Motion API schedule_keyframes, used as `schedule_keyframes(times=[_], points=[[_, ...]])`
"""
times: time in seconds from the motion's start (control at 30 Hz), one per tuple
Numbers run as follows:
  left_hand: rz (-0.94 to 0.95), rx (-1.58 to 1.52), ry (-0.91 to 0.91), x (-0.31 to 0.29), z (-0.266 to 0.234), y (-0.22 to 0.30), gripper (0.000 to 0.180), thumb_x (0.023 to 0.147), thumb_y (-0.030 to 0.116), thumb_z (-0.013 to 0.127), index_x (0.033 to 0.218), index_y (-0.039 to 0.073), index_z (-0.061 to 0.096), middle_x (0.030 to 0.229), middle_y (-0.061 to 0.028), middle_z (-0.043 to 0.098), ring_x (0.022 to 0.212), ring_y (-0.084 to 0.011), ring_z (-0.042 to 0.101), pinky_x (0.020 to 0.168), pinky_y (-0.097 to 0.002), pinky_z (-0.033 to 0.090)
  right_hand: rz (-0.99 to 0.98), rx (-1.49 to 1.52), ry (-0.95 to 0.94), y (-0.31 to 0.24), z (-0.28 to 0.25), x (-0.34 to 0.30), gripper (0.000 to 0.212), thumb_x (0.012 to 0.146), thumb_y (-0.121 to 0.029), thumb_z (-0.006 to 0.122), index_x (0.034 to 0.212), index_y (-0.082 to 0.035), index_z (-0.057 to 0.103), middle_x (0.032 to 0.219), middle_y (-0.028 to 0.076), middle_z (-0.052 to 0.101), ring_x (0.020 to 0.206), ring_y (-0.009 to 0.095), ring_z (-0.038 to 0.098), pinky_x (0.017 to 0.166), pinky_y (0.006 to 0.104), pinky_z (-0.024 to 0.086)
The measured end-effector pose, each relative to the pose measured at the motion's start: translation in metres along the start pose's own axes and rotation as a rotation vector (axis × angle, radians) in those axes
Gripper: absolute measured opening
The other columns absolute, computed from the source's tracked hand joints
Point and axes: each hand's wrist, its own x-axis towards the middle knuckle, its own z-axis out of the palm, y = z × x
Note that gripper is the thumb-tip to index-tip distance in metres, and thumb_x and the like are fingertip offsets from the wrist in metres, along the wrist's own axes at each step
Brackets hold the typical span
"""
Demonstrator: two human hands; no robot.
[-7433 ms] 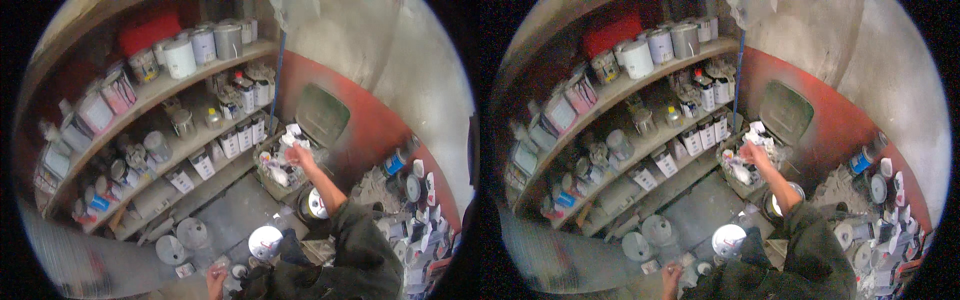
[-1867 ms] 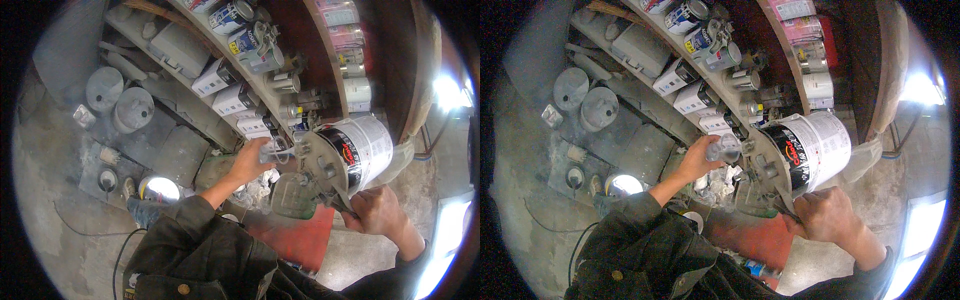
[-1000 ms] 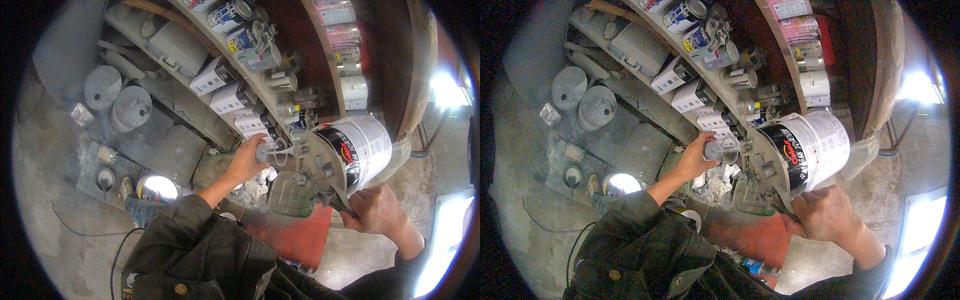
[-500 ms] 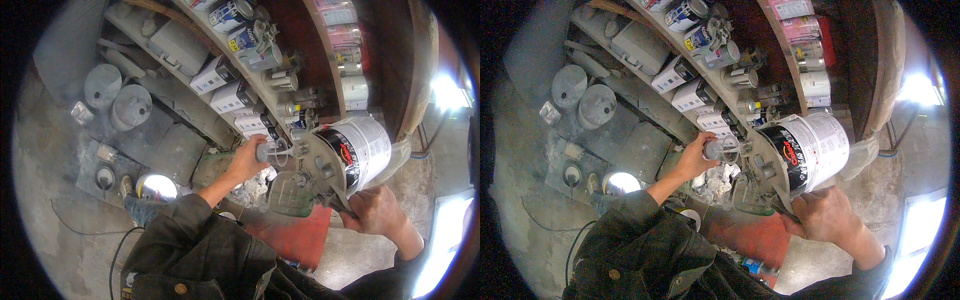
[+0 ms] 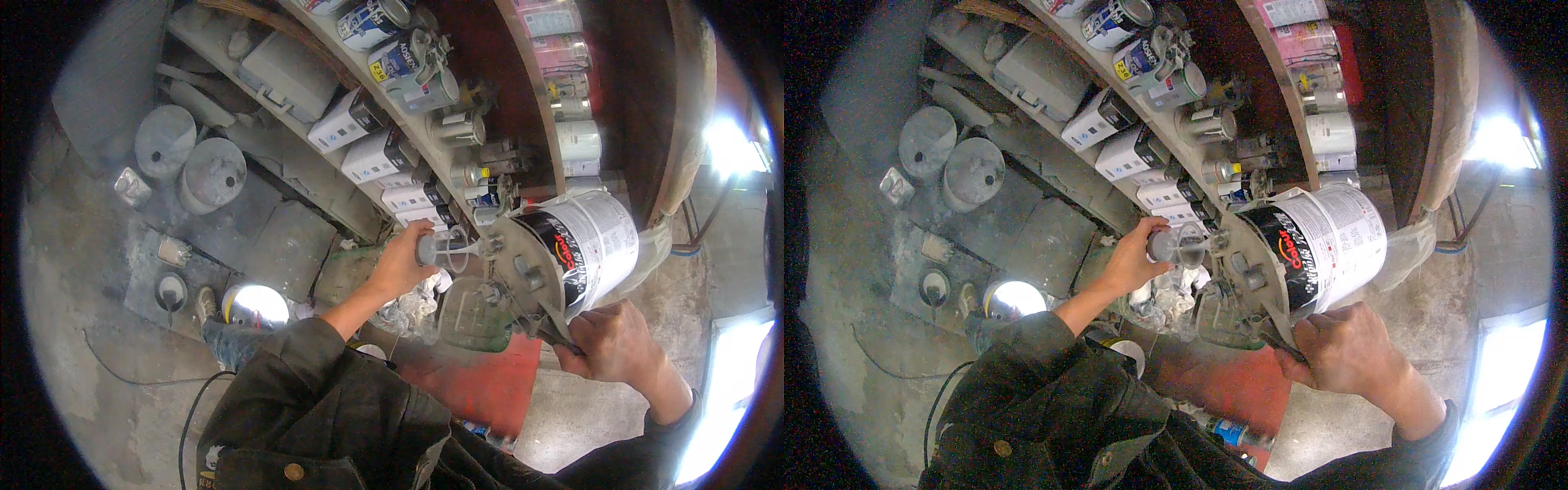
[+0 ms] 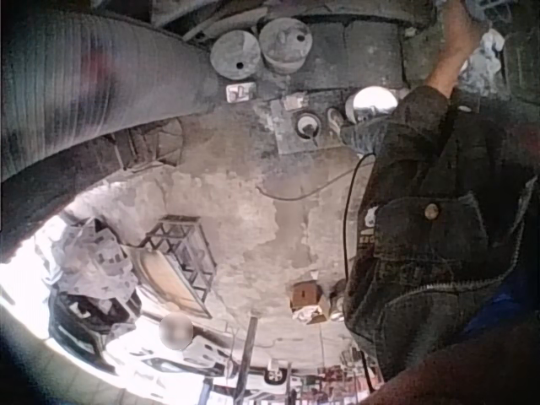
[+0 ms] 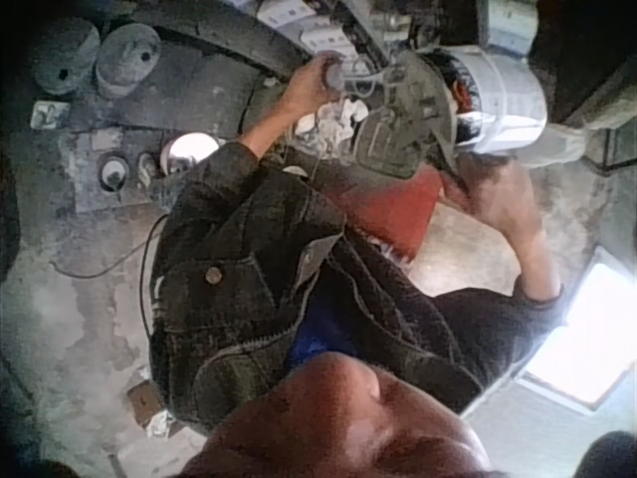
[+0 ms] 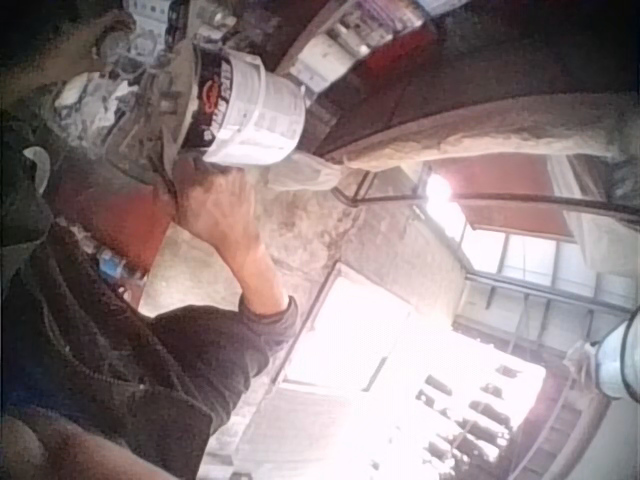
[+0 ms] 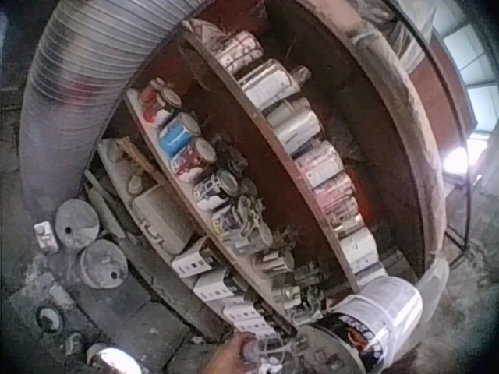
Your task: The person retrieves a paint sprayer and a small container, then pours liquid from a large paint can into the container. They add a smaller amount from a bottle and stir the mixture with a metal stick. The person pours the mixed paint into a funnel and continues stirring.
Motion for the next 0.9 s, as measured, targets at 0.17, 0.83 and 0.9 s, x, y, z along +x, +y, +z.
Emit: schedule_keyframes(times=[0.17, 0.83, 0.9], points=[[0.001, 0.014, -0.004, -0.0015, 0.0026, -0.0012, 0.078, 0.065, 0.005, 0.085, 0.133, 0.005, 0.045, 0.126, -0.0176, 0.064, 0.115, -0.0394, 0.061, 0.097, -0.0417, 0.049, 0.008, 0.003, -0.029, -0.0010, -0.0012, -0.0019, 0.042, 0.082, -0.040, 0.073, 0.061, -0.008, 0.055, 0.054, 0.008, 0.058, 0.045, 0.029, 0.059, 0.046, 0.0401, 0.048], [0.025, 0.019, 0.006, -0.0024, 0.0011, -0.0025, 0.074, 0.066, 0.005, 0.085, 0.130, 0.006, 0.048, 0.123, -0.0173, 0.065, 0.112, -0.0387, 0.063, 0.095, -0.0426, 0.050, 0.007, 0.008, -0.037, -0.0051, -0.0088, 0.0054, 0.040, 0.081, -0.038, 0.074, 0.060, -0.009, 0.055, 0.054, 0.008, 0.057, 0.045, 0.029, 0.059, 0.045, 0.0400, 0.049], [-0.013, 0.031, -0.016, -0.0025, -0.0009, 0.0004, 0.073, 0.067, 0.005, 0.087, 0.130, 0.006, 0.049, 0.125, -0.0160, 0.064, 0.116, -0.0336, 0.063, 0.097, -0.0400, 0.051, 0.011, 0.009, -0.040, -0.0050, -0.0090, 0.0057, 0.040, 0.081, -0.038, 0.074, 0.060, -0.009, 0.055, 0.053, 0.008, 0.057, 0.045, 0.029, 0.059, 0.045, 0.0402, 0.049]])
